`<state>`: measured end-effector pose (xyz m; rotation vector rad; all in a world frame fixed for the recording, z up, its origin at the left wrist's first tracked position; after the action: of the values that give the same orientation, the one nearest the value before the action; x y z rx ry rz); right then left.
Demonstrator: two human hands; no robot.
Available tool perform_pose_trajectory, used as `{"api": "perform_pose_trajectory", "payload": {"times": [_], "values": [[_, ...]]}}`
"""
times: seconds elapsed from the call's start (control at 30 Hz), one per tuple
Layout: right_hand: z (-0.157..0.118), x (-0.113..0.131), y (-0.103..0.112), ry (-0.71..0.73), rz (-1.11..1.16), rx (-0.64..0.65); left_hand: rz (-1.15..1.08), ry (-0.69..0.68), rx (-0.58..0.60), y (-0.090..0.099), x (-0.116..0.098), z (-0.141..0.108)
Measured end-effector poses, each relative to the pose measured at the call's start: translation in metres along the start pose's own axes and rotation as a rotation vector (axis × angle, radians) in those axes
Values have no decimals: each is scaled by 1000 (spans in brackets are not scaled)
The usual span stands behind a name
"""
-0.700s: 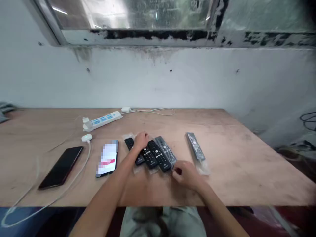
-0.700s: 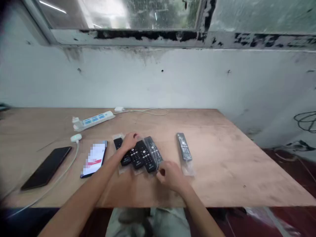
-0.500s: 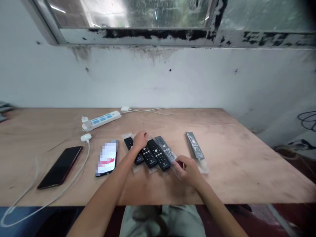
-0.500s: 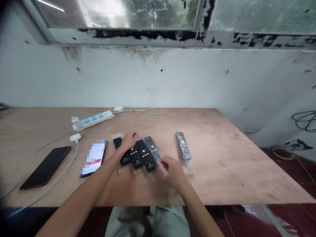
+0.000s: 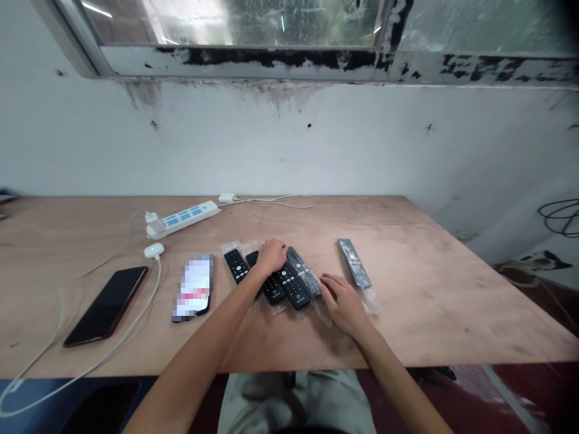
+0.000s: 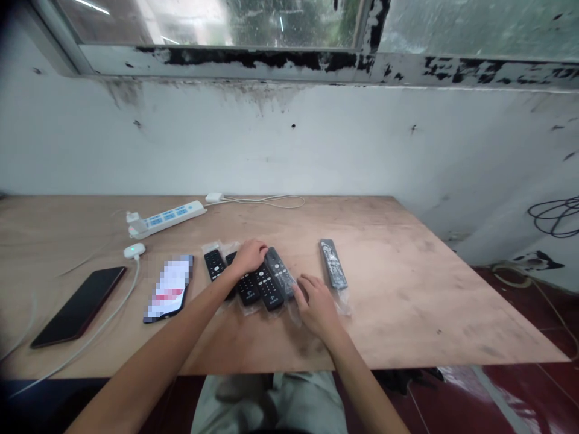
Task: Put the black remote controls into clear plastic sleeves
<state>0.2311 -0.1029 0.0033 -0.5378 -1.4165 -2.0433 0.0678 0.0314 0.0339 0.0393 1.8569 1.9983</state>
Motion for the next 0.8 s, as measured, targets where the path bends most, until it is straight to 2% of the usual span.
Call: {"api": "perform_pose_trajectory", "payload": {"times": [0.3, 0.63, 0.8], "values": [[0, 3, 2, -8, 19, 8, -7, 101, 39, -11, 9, 10], [0, 3, 4, 3, 47, -7, -30, 75, 62, -12, 8, 14], [-1, 5, 7, -11, 63, -30, -39, 70, -2, -5, 6, 13]]}}
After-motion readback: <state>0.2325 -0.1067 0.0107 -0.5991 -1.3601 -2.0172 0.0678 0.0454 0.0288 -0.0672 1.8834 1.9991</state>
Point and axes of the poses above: each hand's wrist, its own z-axis towards the middle knuckle, its own y-axis out of the back of the hand, x = y × z, the point moved 6 cm from there along z, towards the middle knuckle, and after that the axes turned 3 degrees about -x, right-handed, at the moved point
